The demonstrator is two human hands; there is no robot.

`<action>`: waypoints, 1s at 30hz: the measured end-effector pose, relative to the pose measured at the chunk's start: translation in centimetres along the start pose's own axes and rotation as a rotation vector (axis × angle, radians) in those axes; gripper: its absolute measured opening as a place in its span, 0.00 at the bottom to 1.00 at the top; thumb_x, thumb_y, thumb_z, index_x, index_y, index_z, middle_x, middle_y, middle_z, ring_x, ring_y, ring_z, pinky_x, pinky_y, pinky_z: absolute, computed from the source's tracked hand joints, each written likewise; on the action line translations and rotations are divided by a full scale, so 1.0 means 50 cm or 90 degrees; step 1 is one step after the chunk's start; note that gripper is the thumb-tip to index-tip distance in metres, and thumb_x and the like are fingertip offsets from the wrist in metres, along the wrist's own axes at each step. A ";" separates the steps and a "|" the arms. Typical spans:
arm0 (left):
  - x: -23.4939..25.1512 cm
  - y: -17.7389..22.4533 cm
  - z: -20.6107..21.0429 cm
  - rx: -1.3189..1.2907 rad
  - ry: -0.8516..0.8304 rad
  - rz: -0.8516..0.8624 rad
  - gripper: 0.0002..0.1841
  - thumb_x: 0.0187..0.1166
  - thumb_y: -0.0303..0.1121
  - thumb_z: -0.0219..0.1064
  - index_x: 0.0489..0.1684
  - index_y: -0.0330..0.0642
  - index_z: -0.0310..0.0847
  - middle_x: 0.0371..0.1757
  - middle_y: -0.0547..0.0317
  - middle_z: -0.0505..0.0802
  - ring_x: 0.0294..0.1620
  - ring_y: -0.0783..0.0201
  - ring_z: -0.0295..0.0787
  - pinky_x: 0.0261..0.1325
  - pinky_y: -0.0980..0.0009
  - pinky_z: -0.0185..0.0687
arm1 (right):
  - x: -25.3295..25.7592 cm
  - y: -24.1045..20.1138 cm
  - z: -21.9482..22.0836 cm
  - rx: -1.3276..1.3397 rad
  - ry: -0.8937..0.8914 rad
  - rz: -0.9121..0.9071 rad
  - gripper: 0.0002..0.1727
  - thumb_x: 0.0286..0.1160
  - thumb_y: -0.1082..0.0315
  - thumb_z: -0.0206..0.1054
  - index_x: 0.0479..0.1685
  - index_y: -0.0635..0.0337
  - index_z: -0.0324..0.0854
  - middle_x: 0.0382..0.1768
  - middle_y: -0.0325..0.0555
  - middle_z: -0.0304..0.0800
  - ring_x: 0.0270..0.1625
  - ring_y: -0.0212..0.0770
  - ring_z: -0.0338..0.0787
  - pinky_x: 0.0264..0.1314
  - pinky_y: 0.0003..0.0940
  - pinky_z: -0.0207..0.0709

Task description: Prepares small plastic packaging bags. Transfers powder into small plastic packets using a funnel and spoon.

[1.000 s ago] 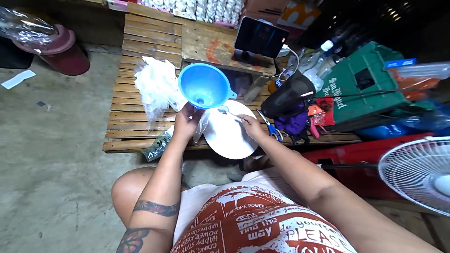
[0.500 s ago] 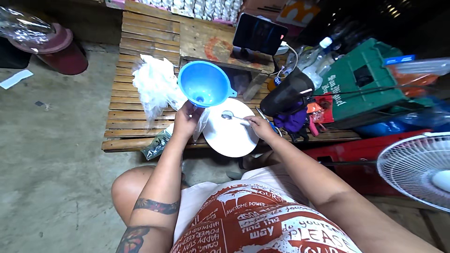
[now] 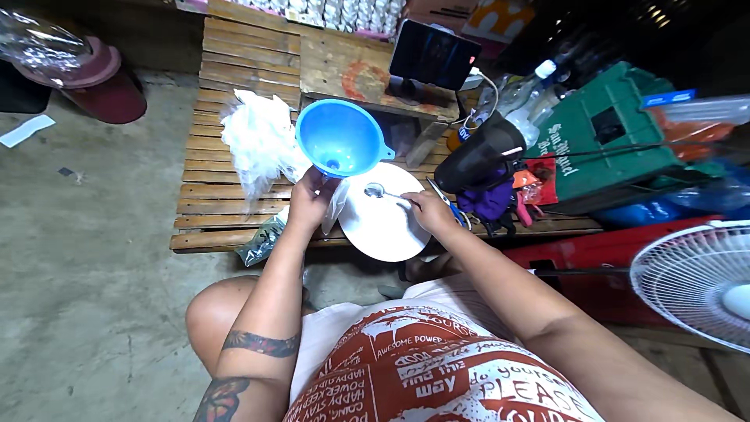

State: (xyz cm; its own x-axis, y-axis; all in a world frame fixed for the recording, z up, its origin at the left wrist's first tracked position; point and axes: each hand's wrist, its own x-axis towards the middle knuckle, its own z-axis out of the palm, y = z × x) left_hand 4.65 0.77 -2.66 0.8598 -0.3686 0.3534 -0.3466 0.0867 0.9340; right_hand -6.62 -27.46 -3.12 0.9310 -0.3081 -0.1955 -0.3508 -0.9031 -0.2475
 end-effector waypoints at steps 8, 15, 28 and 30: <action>0.000 0.001 -0.002 0.005 0.004 0.001 0.15 0.82 0.29 0.66 0.62 0.31 0.81 0.55 0.56 0.94 0.56 0.79 0.89 0.67 0.75 0.83 | -0.024 0.044 -0.019 0.010 0.055 0.036 0.21 0.88 0.73 0.52 0.71 0.53 0.84 0.69 0.61 0.85 0.71 0.64 0.84 0.71 0.66 0.76; 0.000 0.002 0.004 -0.017 -0.002 0.001 0.15 0.82 0.28 0.66 0.63 0.30 0.80 0.55 0.57 0.93 0.56 0.80 0.89 0.68 0.76 0.83 | -0.092 0.059 0.006 0.015 0.015 0.096 0.21 0.90 0.69 0.53 0.77 0.54 0.79 0.70 0.64 0.84 0.70 0.68 0.84 0.70 0.69 0.75; -0.003 0.011 0.001 0.004 0.012 -0.016 0.16 0.82 0.29 0.67 0.63 0.30 0.80 0.55 0.57 0.93 0.56 0.81 0.88 0.67 0.77 0.82 | -0.125 0.088 -0.005 -0.007 0.016 0.115 0.22 0.91 0.70 0.50 0.79 0.60 0.76 0.70 0.66 0.83 0.72 0.67 0.84 0.73 0.65 0.75; -0.002 0.010 0.000 0.003 0.013 -0.007 0.16 0.82 0.29 0.67 0.63 0.30 0.80 0.55 0.56 0.93 0.57 0.81 0.88 0.68 0.77 0.82 | -0.138 0.082 -0.001 -0.007 -0.005 0.134 0.22 0.91 0.70 0.50 0.80 0.60 0.75 0.70 0.67 0.82 0.72 0.67 0.83 0.74 0.64 0.74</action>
State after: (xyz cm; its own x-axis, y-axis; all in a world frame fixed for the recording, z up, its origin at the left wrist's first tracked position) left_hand 4.38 0.87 -2.22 0.8710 -0.3504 0.3443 -0.3388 0.0789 0.9375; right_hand -14.48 -29.03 -2.73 0.8360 -0.4885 -0.2500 -0.5371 -0.8218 -0.1904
